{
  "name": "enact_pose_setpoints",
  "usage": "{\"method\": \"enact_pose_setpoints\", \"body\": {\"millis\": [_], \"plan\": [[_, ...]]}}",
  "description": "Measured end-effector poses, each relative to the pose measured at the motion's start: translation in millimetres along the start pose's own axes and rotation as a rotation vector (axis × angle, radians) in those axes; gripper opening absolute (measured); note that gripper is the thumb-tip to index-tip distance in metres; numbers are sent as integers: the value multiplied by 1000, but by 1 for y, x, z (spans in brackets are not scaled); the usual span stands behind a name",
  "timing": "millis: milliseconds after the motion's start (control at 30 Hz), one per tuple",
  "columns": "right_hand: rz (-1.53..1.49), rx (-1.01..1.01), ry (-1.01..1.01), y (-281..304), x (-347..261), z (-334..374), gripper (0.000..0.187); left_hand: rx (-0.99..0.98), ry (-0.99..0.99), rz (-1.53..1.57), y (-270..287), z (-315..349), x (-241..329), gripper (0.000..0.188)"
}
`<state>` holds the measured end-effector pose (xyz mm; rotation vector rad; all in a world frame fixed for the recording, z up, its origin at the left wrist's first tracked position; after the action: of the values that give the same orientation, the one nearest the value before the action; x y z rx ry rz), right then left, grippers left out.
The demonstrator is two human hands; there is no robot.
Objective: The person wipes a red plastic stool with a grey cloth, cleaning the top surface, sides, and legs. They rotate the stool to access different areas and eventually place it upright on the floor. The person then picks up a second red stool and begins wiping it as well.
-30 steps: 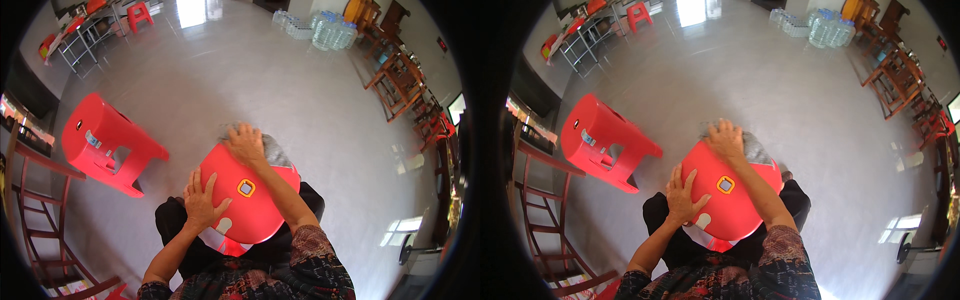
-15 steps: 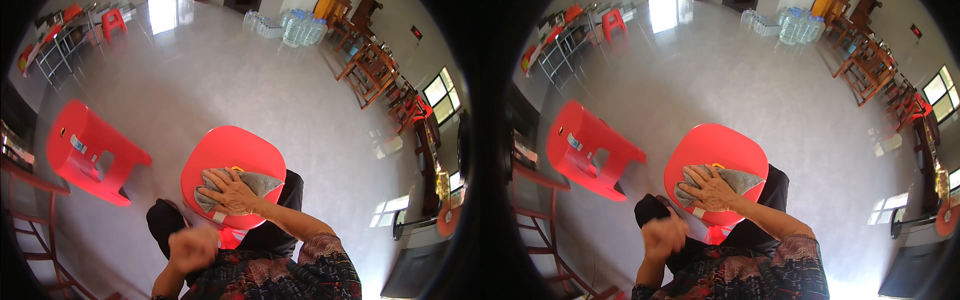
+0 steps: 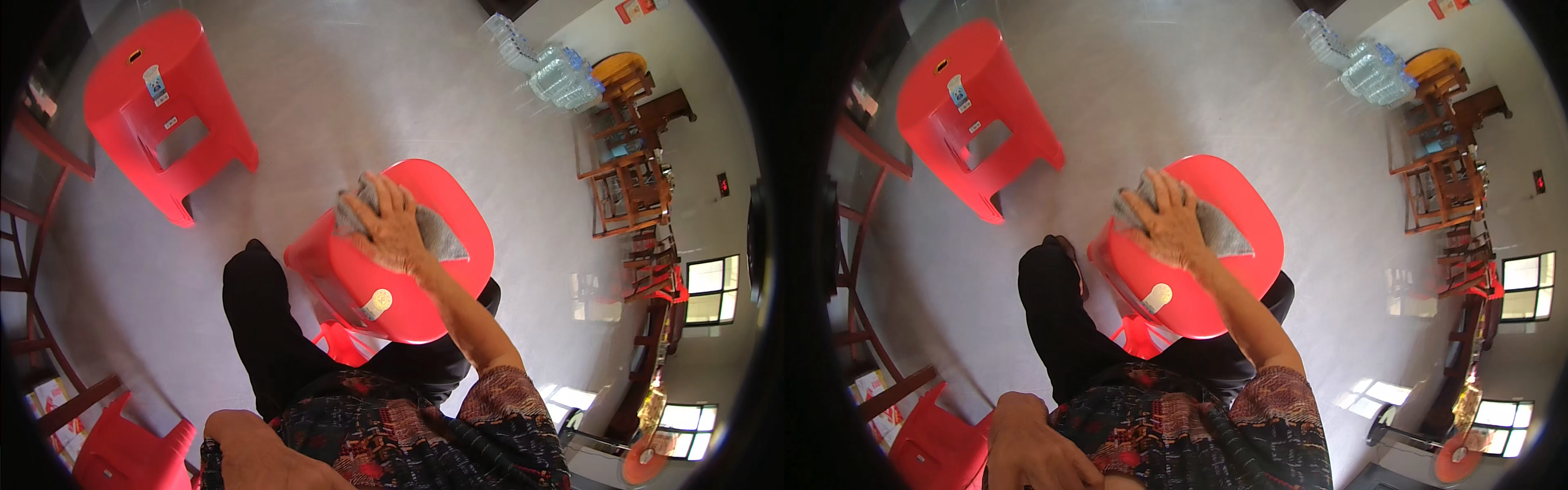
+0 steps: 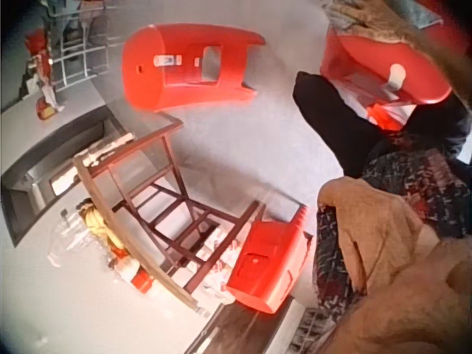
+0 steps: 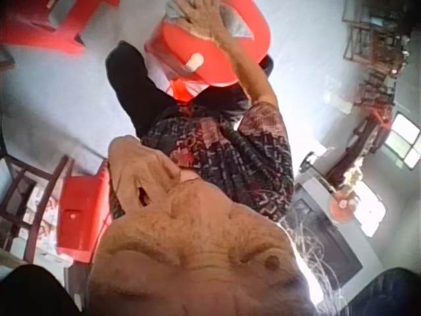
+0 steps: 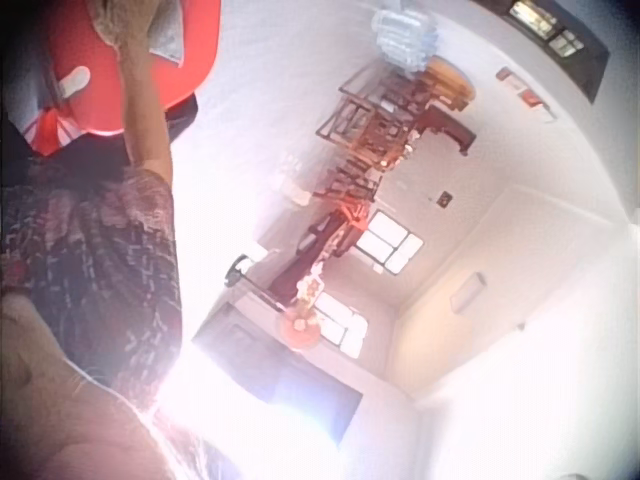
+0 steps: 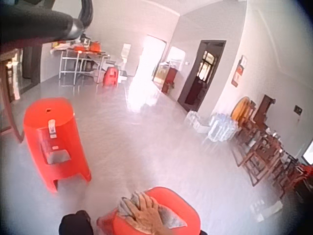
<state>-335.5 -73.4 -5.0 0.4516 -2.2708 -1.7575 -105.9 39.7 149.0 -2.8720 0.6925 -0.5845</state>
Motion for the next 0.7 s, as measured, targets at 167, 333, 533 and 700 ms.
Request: {"method": "enact_pose_setpoints", "body": {"millis": [167, 333, 533, 700], "plan": [[-149, -118, 188, 26, -39, 20, 62, 84, 100, -187, -4, 12, 17, 17], [-63, -140, 97, 15, -36, 17, 59, 434, -55, -92, 8, 21, 33, 15], [-75, -54, 64, 13, -41, 0, 56, 322, -182, 55, 4, 27, 44, 4], [-58, -65, 50, 17, -40, 2, 56, 220, -163, -90, 0, 43, 49, 17]]}}
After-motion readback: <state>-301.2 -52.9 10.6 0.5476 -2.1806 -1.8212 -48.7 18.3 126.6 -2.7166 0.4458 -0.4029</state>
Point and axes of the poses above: each hand's wrist, its own z-axis away from the middle knuckle, its own y-axis out of the back of the hand, x = y × z, the point moved 1 cm from there along -z, towards the middle knuckle, and after that the axes turned 9 degrees about z, right-handed, at the moved point
